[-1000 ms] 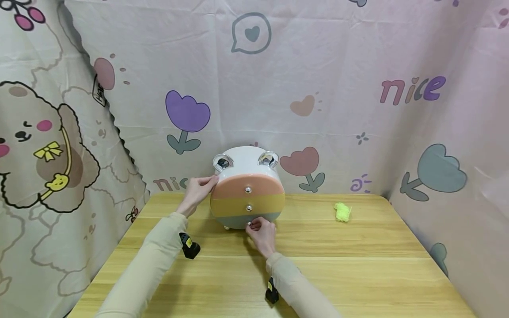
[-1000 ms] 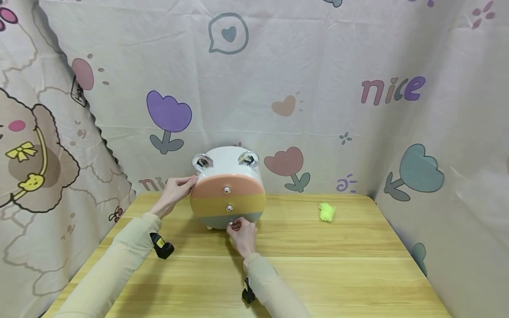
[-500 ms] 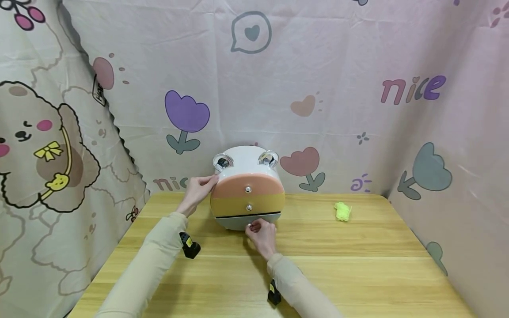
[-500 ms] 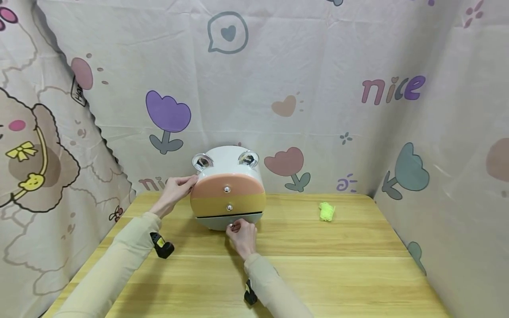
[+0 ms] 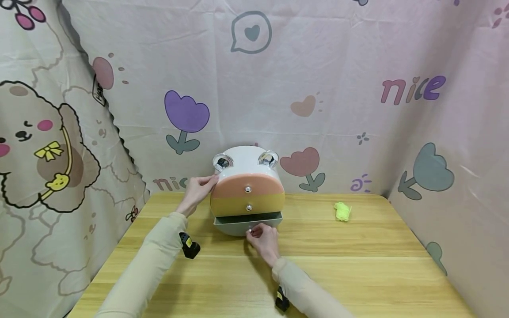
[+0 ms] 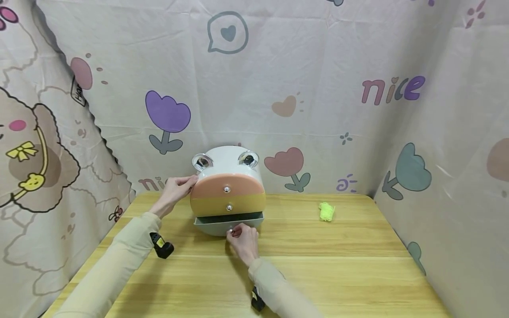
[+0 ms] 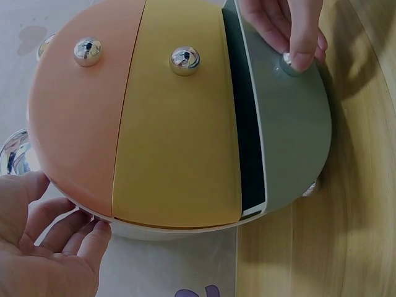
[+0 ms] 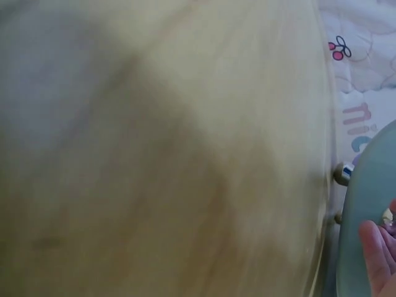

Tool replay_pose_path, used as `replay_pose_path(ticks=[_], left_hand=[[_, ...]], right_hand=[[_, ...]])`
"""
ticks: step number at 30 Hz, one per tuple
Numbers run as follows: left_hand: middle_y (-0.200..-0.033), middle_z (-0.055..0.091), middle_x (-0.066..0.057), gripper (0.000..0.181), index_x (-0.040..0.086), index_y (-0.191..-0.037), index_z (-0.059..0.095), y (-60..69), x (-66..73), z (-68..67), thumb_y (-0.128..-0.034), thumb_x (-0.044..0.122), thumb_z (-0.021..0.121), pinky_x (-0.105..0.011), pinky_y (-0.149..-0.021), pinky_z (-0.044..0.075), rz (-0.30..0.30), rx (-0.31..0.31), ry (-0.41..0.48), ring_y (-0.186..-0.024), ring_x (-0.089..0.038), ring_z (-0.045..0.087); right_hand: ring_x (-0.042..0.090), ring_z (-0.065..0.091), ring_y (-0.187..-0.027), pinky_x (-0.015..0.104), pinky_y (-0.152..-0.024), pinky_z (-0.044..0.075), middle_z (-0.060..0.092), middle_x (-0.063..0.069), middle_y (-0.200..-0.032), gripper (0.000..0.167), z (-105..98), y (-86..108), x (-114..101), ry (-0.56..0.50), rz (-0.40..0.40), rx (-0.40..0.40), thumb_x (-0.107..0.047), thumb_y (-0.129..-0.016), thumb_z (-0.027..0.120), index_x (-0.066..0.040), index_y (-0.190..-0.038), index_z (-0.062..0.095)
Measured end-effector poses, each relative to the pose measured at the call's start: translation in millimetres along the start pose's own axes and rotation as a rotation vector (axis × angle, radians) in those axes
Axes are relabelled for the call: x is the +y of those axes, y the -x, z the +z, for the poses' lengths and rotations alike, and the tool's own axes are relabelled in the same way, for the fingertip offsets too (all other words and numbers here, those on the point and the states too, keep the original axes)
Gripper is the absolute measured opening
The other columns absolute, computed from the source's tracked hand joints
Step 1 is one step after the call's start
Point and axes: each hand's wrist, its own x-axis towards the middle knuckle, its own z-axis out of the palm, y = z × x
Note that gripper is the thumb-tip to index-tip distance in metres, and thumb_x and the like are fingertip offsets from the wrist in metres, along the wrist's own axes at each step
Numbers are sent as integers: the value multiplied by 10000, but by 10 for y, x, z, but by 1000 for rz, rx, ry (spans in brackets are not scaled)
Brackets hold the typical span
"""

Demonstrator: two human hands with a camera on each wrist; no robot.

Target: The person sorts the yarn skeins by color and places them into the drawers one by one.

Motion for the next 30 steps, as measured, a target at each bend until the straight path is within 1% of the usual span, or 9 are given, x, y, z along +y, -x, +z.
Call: replay_pose_path(ticks=[3,10,14,20,25,30], left_hand=[[-1471,537,-181,480,9,-1376,580,1,5,2,-1023,334,577,-484,-1212,354,-4,3,3,-1454,-346,427],[-1469,537,-187,481,6,-1377,581,10,11,7,-1023,331,578,-488,-1211,355,-2,0,3,-1454,-349,427],[-1461,543,-188,477,4,-1373,584,6,8,13,-1022,328,580,-480,-1206,365,4,4,6,-1447,-344,439],[-1477,525,-189,485,6,-1387,565,-3,-2,16,-1027,331,568,-478,-1207,363,-2,-5,2,-1454,-348,429],[-1490,514,-190,494,13,-1401,553,-2,-9,13,-1029,339,562,-489,-1213,353,-16,-10,-3,-1462,-351,418],[-1488,517,-189,496,16,-1404,553,-2,-5,16,-1030,342,560,-491,-1210,356,-12,-9,-6,-1460,-349,419]], right_hand=[[106,693,-605,164,-580,517,759,58,-709,99,-24,27,2,0,-10,-11,-121,-771,807,-61,-774,729],[90,686,-586,143,-564,496,754,41,-690,93,-79,97,-2,11,-66,-17,-110,-767,809,-70,-753,727],[94,690,-592,135,-567,498,755,47,-696,94,-113,135,-10,9,-67,-35,-102,-770,808,-60,-758,725],[88,691,-607,126,-576,508,759,61,-715,94,-153,193,-19,-22,-36,-83,-98,-782,808,-56,-769,726],[78,687,-600,129,-576,506,759,59,-710,102,-183,250,-28,-24,-49,-90,-111,-783,813,-60,-770,726],[59,674,-583,131,-573,492,756,43,-691,103,-206,293,-34,-9,-64,-84,-118,-774,819,-71,-753,729]])
